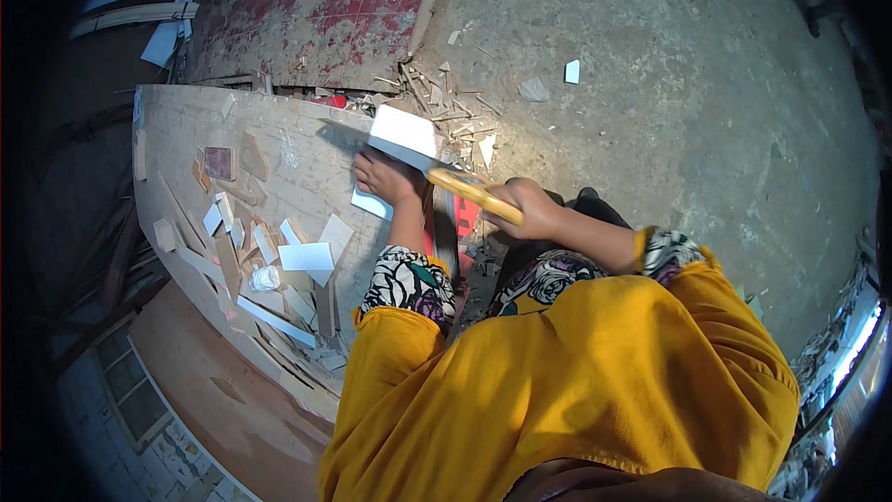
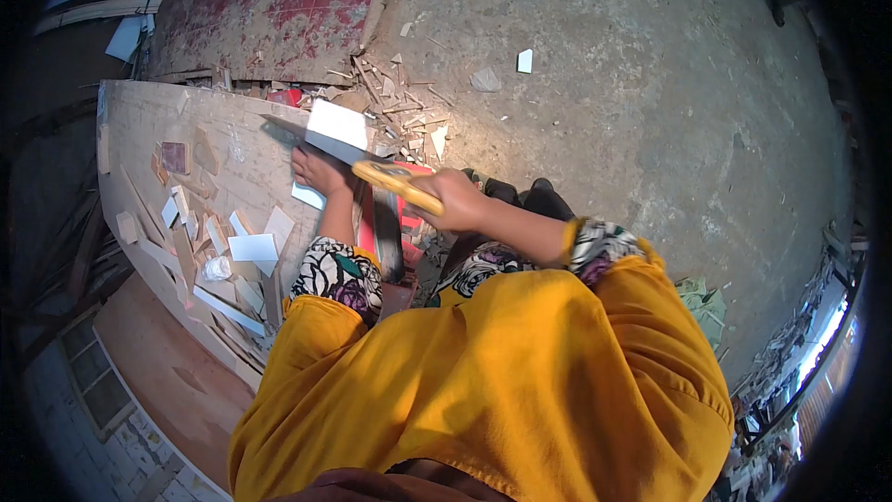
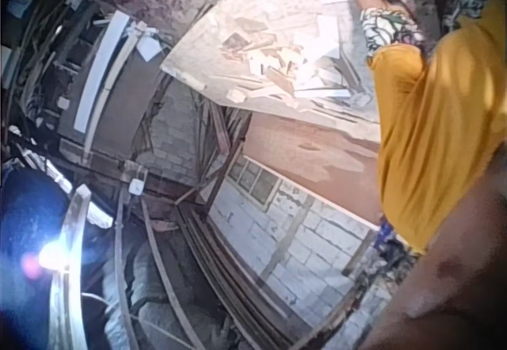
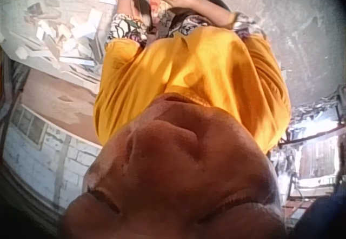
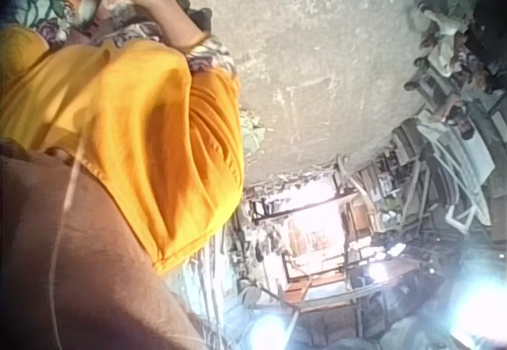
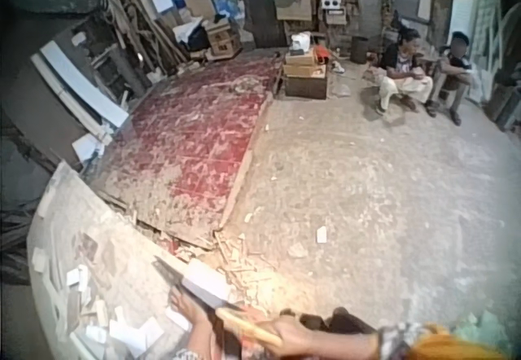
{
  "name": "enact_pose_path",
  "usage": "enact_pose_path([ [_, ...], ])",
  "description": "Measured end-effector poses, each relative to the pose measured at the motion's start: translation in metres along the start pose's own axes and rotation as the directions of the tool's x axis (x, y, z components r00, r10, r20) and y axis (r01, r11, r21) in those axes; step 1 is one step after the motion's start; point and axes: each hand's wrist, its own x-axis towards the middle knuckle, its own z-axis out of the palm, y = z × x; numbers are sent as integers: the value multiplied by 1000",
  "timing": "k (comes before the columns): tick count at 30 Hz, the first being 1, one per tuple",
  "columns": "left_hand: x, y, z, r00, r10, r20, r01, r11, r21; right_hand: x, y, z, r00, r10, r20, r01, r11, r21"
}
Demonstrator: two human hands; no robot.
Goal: Sawing a small piece of wood with a hand saw.
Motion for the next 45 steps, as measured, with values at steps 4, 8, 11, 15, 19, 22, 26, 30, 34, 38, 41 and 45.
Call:
enact_pose_path([
  [4,-3,-10,6,999,-43,14,44,998,-33,5,1,-2,999,-29,34,29,999,-15],
  [8,-16,7,-11,1000,1,28,1,998,-63,-49,-5,-19,996,-22,84,30,995,-92],
  [11,-14,14,-22,995,-34,95,44,993,-106,-73,-6,-30,999,35,34,-37,999,36],
  [15,-13,0,-3,994,-103,29,105,991,-84,-48,-13,-20,998,65,-23,-65,998,18],
  [19,-19,6,-5,997,-81,-16,78,990,-120,-47,-8,-8,1000,6,9,-6,1000,-29],
  [22,-23,5,-13,990,-100,98,112,986,-124,-43,-10,-18,1000,12,26,-12,1000,2],
  [26,-30,-3,-30,981,110,162,-85,984,-156,-36,-4,-21,999,-1,38,2,1000,-31],
  [30,-26,-3,-66,866,282,413,-236,959,-159,-23,2,-19,1000,-2,17,2,1000,-16],
  [34,-22,-3,-63,869,224,441,-207,974,-88,-12,5,-24,998,-14,58,13,1000,11],
  [38,-25,-5,-54,894,222,389,-204,975,-86,-35,0,-46,995,-56,80,61,996,-57],
  [41,-24,1,-67,887,220,405,-211,975,-68,-57,6,-56,994,-7,107,10,999,-32],
  [45,-25,-3,-55,896,278,348,-257,961,-105,-9,9,-37,994,-77,79,80,997,-26],
])
